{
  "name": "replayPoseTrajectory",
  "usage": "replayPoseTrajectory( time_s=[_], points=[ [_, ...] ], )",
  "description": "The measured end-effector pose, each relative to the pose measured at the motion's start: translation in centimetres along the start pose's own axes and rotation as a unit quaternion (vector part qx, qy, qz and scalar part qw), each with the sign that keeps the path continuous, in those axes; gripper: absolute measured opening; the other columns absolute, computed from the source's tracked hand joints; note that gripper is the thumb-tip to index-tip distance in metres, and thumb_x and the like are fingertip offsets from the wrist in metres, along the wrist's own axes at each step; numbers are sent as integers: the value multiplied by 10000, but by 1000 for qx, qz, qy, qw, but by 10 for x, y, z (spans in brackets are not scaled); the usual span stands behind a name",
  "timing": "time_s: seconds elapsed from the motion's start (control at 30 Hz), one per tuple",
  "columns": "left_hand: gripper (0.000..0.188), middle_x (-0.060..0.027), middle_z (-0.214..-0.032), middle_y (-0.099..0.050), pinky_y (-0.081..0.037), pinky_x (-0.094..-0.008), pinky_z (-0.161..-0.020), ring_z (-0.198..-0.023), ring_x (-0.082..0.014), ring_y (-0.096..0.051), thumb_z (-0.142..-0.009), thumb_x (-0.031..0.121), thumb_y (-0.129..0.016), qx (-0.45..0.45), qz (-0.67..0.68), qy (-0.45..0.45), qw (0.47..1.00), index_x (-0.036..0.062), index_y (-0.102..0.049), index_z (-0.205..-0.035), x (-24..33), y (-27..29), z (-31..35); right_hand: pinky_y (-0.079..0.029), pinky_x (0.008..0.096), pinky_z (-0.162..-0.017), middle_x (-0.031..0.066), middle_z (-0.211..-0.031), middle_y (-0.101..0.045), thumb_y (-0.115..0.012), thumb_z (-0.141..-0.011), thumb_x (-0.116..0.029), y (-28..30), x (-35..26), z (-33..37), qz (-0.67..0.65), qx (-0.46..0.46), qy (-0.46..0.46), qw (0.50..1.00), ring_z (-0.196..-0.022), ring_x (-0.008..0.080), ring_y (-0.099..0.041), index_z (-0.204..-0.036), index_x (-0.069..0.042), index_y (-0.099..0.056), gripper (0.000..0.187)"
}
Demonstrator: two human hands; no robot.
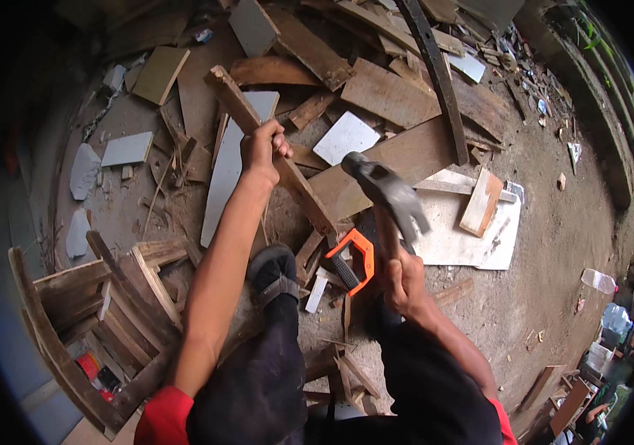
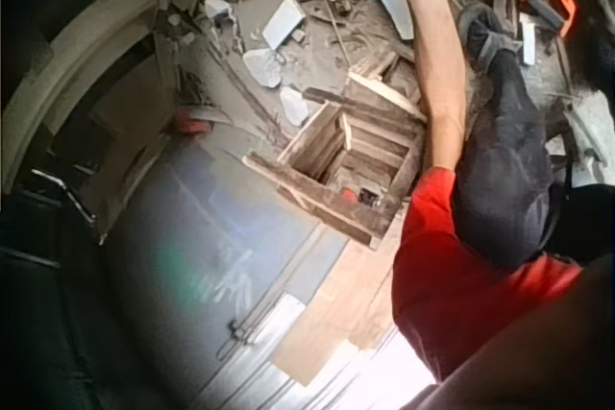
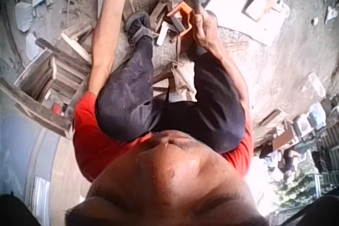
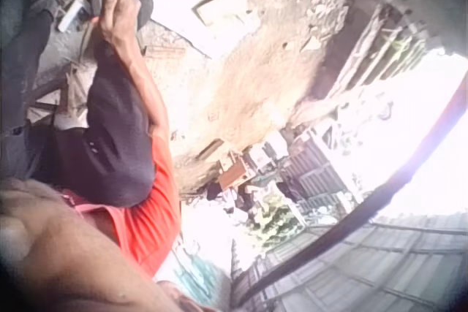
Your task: The person assembles a wooden stool by fitting pieces together and securing them with a hammer. They also use a hand saw to cut a wooden plank and a hammer to break it into smaller pieces.
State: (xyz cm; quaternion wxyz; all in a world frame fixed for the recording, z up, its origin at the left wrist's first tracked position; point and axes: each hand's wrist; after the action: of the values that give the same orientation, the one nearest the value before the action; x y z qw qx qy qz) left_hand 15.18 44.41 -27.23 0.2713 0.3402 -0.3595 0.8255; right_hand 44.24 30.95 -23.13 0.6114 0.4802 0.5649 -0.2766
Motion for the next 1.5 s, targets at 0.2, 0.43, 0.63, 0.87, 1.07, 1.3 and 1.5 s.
replayPoseTrajectory(
  time_s=[0.2, 0.43, 0.63, 0.87, 1.07, 1.3, 1.5],
  points=[
    [238, 22, -538, -386, -392, -295, -514, -467, -122, -393, -767, 102, -588, -3, 27, 37, 999, 145, -411, -614, 4, 2, 3, -431, 332, -528, 121, -697, -581, -398, -1030, -406, -7, 43, 14, 30, -59, -37, 997, -545, 224, -549, -949, -13, -543, 426],
    [198, -8, -553, -436, -429, -315, -502, -485, -146, -447, -757, 95, -615, 17, 15, -4, 1000, 105, -463, -629, -32, 35, -5, -442, 411, -538, 199, -645, -568, -495, -1023, -258, -6, 40, 24, 92, -46, -157, 982, -573, 372, -591, -900, 8, -550, 299],
    [190, -9, -651, -497, -498, -332, -596, -590, -152, -520, -815, 106, -688, 75, 14, 7, 997, 95, -521, -725, -58, 59, -5, -442, 434, -551, 224, -671, -579, -631, -960, -270, -3, 72, 27, 157, 80, -176, 968, -571, 353, -568, -896, 26, -587, 307],
    [810, -235, -1469, -324, -288, -396, -1126, -1367, -309, -365, -860, 175, -718, 165, -215, -164, 948, -26, -247, -1487, -59, 66, 21, -485, 482, -763, 261, -1044, -605, -624, -930, -192, 16, 119, 58, 265, 153, -169, 937, -934, 426, -609, -1139, 11, -552, 300],
    [219, -57, -877, -687, -471, -221, -808, -817, -99, -630, -970, 161, -634, 28, -184, -262, 947, -45, -672, -1036, -38, 42, 54, -475, 460, -780, 216, -1020, -596, -671, -880, -151, 29, 92, 20, 301, 159, -22, 940, -915, 397, -599, -1144, 13, -569, 328],
    [182, -78, -943, -687, -469, -361, -884, -968, -219, -646, -918, 217, -670, -86, -587, -394, 702, 35, -671, -901, -77, 65, 46, -501, 480, -781, 215, -1014, -599, -756, -820, -290, 29, 107, 15, 432, 9, -241, 869, -942, 386, -621, -1048, 38, -590, 433],
    [261, -89, -1143, -637, -284, -512, -1129, -1286, -346, -468, -831, 297, -744, -166, -680, -430, 571, 77, -683, -958, -87, 86, 51, -506, 496, -739, 229, -942, -617, -728, -849, -297, 23, 132, 48, 423, 19, -259, 868, -882, 413, -629, -970, 25, -562, 383]
  ],
)
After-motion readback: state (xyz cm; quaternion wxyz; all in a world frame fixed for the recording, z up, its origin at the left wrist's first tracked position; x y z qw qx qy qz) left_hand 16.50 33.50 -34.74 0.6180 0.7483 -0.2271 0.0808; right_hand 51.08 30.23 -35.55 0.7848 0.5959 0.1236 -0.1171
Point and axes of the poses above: each hand's wrist, its own z-axis away from the middle knuckle, its own y-axis out of the back of the hand, x = y × z
